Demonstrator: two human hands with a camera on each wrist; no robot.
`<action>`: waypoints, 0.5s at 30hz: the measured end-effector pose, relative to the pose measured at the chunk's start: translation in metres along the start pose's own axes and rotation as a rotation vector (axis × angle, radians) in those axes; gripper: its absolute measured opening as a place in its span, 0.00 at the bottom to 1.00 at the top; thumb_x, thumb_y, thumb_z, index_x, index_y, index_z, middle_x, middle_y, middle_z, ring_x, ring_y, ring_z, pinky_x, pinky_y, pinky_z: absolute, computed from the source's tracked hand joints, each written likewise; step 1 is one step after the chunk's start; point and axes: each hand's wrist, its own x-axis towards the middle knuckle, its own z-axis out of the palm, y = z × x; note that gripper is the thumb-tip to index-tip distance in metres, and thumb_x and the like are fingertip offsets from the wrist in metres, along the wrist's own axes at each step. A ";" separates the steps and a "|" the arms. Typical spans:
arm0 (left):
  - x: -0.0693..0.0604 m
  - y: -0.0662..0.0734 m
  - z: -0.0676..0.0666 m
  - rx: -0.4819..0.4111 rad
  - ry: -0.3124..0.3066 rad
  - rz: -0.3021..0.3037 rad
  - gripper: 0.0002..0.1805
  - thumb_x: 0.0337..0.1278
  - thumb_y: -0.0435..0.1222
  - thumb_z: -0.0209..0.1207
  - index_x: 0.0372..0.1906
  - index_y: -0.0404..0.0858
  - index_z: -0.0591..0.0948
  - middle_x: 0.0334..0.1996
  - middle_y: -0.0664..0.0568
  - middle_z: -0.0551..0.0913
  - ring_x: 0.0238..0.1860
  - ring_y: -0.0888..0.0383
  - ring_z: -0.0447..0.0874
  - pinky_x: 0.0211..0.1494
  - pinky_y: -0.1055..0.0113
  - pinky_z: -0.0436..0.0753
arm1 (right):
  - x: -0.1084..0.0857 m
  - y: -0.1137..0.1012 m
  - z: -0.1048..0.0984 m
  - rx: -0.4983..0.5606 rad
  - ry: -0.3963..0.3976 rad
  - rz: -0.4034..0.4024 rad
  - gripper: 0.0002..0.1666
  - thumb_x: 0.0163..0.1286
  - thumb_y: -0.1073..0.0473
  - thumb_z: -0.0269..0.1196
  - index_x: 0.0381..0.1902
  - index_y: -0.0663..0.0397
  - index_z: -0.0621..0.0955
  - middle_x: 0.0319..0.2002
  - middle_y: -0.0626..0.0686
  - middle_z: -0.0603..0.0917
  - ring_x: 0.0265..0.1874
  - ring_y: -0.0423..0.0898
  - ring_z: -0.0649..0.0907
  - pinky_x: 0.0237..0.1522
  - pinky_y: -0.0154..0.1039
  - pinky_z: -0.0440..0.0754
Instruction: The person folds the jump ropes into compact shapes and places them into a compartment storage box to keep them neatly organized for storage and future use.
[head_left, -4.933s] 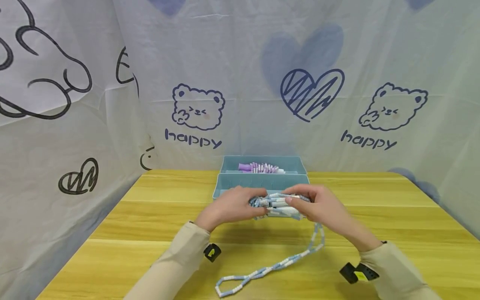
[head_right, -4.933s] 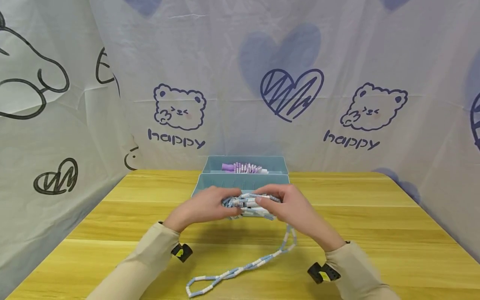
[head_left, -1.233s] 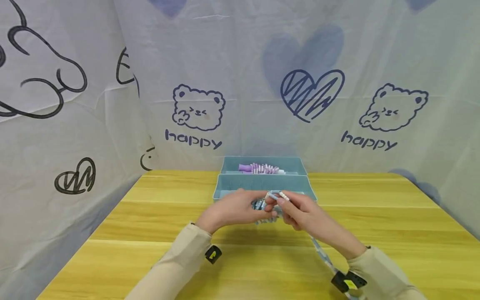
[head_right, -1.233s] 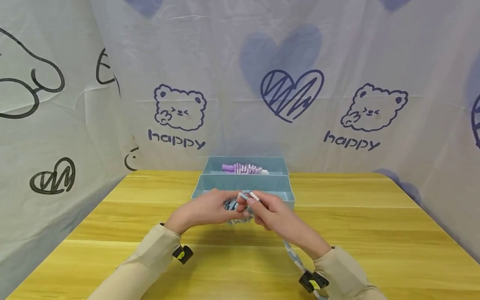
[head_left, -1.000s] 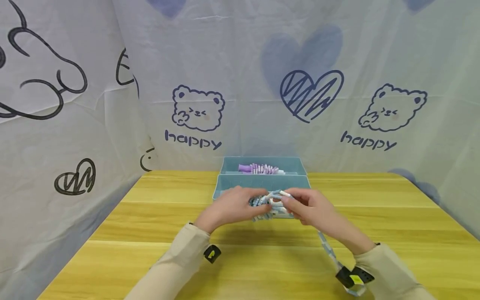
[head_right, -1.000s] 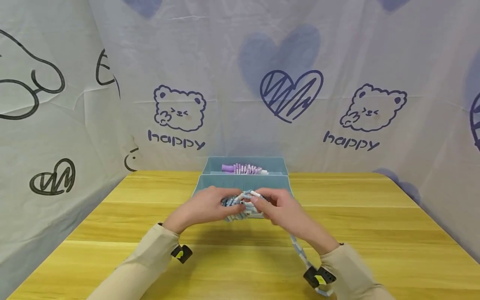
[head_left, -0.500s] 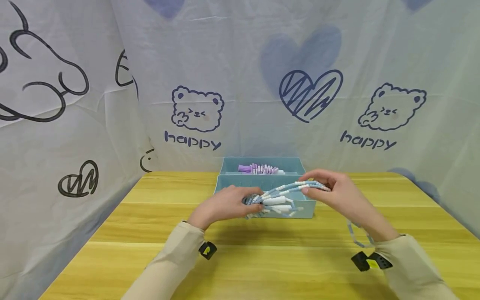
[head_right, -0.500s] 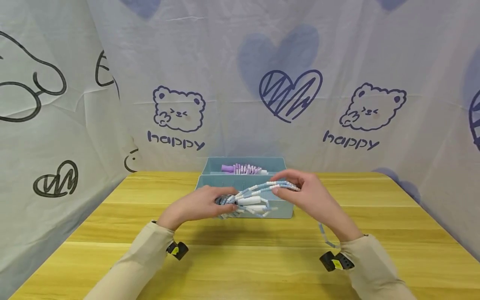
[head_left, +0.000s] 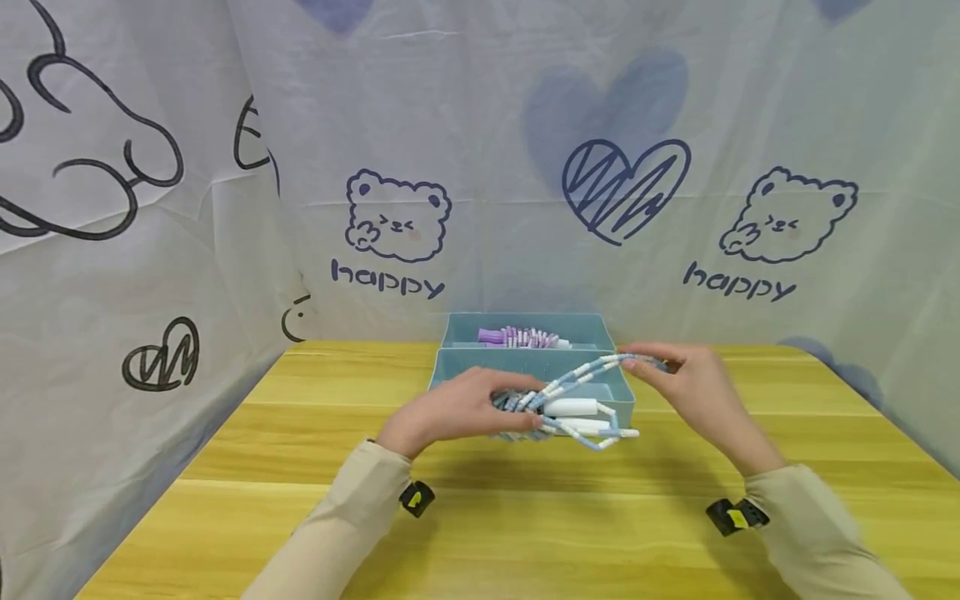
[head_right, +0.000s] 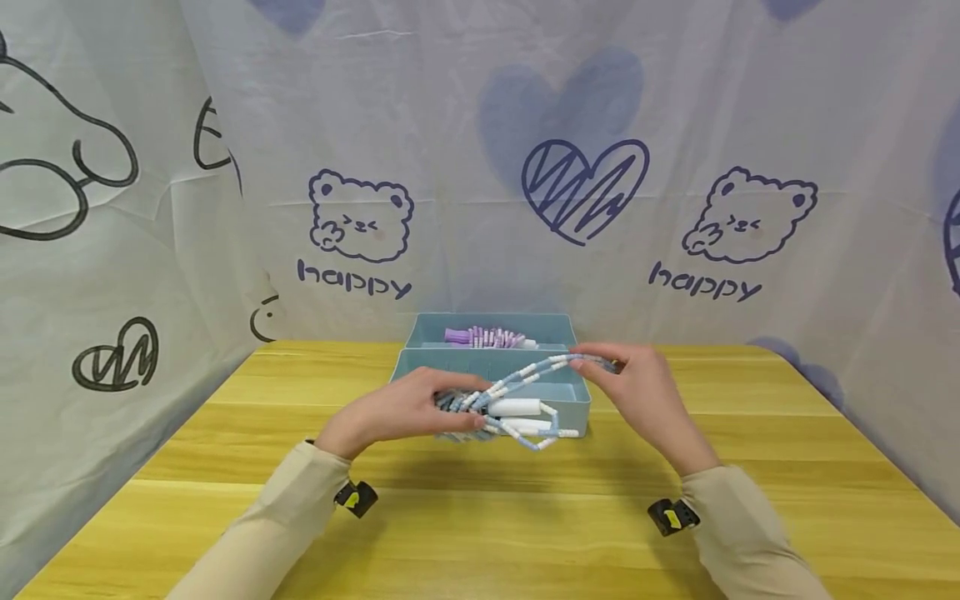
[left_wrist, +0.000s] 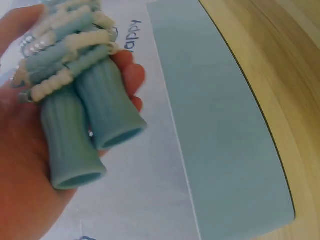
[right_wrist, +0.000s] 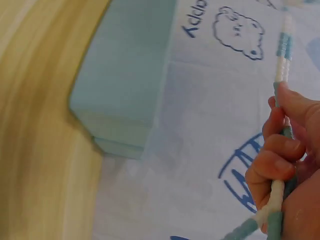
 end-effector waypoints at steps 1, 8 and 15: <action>0.000 0.002 0.000 -0.008 0.009 0.013 0.29 0.59 0.60 0.60 0.65 0.62 0.75 0.38 0.65 0.83 0.30 0.60 0.76 0.34 0.63 0.76 | 0.001 0.002 0.002 -0.009 0.005 0.007 0.22 0.68 0.42 0.64 0.51 0.48 0.86 0.44 0.50 0.87 0.29 0.50 0.77 0.23 0.37 0.72; 0.002 0.006 0.001 0.032 0.058 0.112 0.33 0.60 0.64 0.56 0.71 0.74 0.61 0.57 0.63 0.77 0.31 0.62 0.80 0.42 0.58 0.79 | 0.001 0.005 0.013 -0.060 -0.025 0.057 0.29 0.68 0.37 0.62 0.53 0.52 0.85 0.42 0.56 0.87 0.24 0.48 0.76 0.23 0.38 0.72; 0.003 0.005 0.006 0.046 0.030 0.150 0.27 0.67 0.62 0.50 0.70 0.77 0.61 0.59 0.64 0.76 0.37 0.61 0.78 0.44 0.58 0.79 | -0.003 0.011 0.021 -0.286 -0.078 -0.009 0.16 0.70 0.55 0.63 0.54 0.52 0.85 0.27 0.55 0.85 0.13 0.44 0.65 0.19 0.39 0.64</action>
